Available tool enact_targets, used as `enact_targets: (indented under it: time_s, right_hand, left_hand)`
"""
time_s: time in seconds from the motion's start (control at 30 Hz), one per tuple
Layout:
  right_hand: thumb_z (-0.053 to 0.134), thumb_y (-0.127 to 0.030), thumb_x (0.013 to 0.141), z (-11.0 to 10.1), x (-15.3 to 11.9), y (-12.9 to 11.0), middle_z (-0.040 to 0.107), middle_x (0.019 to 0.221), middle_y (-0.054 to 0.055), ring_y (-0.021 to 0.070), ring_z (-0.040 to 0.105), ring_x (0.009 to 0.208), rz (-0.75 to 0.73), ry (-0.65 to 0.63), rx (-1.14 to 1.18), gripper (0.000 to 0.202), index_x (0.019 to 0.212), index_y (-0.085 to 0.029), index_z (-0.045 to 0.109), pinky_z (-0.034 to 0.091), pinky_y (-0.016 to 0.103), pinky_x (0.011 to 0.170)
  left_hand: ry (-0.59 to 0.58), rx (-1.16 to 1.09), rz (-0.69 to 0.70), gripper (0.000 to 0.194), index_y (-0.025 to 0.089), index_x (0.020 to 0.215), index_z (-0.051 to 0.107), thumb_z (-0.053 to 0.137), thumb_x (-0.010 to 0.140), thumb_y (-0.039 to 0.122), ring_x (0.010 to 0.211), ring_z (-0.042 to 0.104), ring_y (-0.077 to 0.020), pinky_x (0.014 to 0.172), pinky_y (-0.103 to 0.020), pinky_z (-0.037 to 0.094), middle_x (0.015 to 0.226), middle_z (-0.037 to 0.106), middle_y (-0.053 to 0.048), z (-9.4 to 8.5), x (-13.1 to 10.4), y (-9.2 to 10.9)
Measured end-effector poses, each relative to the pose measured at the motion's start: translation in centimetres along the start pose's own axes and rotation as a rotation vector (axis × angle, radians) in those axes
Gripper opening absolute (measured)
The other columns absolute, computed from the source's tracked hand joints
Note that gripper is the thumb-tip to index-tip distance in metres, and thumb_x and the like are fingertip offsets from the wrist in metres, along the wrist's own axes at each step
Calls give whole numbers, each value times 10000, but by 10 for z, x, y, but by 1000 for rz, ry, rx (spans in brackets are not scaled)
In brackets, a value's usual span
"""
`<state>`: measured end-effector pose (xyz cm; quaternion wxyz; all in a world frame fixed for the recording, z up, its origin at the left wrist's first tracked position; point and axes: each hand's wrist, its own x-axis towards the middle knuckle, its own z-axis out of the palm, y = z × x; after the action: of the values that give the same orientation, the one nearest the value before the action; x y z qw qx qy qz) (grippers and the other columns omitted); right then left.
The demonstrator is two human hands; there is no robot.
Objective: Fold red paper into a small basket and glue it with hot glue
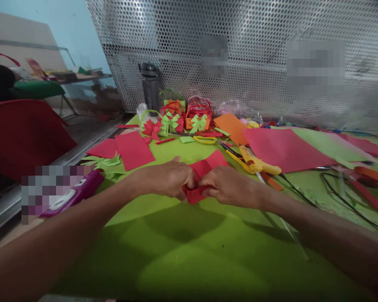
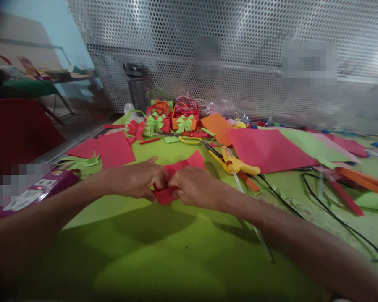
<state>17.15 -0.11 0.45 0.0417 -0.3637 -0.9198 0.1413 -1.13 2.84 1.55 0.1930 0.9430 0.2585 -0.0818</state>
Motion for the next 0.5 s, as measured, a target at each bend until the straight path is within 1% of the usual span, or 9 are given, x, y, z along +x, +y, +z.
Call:
enact_targets:
  time_s: [0.13,0.2,0.3,0.4,0.5]
  right_hand:
    - [518,-161,774,-5,-3,-6,572,596,-1,99,427,538,1,28,-63,132,682,-173,612,243,250,529]
    - [520,-153,770,-6,-4,-8,594,614,7,103,438,547,28,34,-74,127,725,-174,637,249,249,536]
    - [521,-145,761,-5,-4,-10,595,606,4,102,432,535,59,28,-72,130,711,-177,636,253,245,531]
    - [524,-149,761,-2,-3,-8,588,589,-7,110,437,538,51,22,-48,128,688,-193,620,251,245,523]
    - [523,-156,764,1,-1,-7,553,546,-13,108,421,516,42,52,-35,147,636,-187,587,238,250,510]
  left_hand:
    - [-1,-27,-13,184,150,625,579,645,735,283,684,546,-123,985,-578,118,749,636,41,-6,-2,2]
    - [15,-24,-2,163,155,635,589,649,731,272,677,545,-118,979,-598,105,744,636,44,-9,-3,3]
    - [16,-12,10,119,169,622,608,655,714,226,652,543,-112,985,-589,119,674,627,57,-10,-4,5]
    - [-4,-40,-22,139,164,598,611,637,725,215,647,552,-113,1004,-552,142,665,630,51,-7,-8,5]
    - [51,-82,-41,169,158,590,580,640,724,243,738,580,-147,1008,-568,115,732,636,42,0,-12,2]
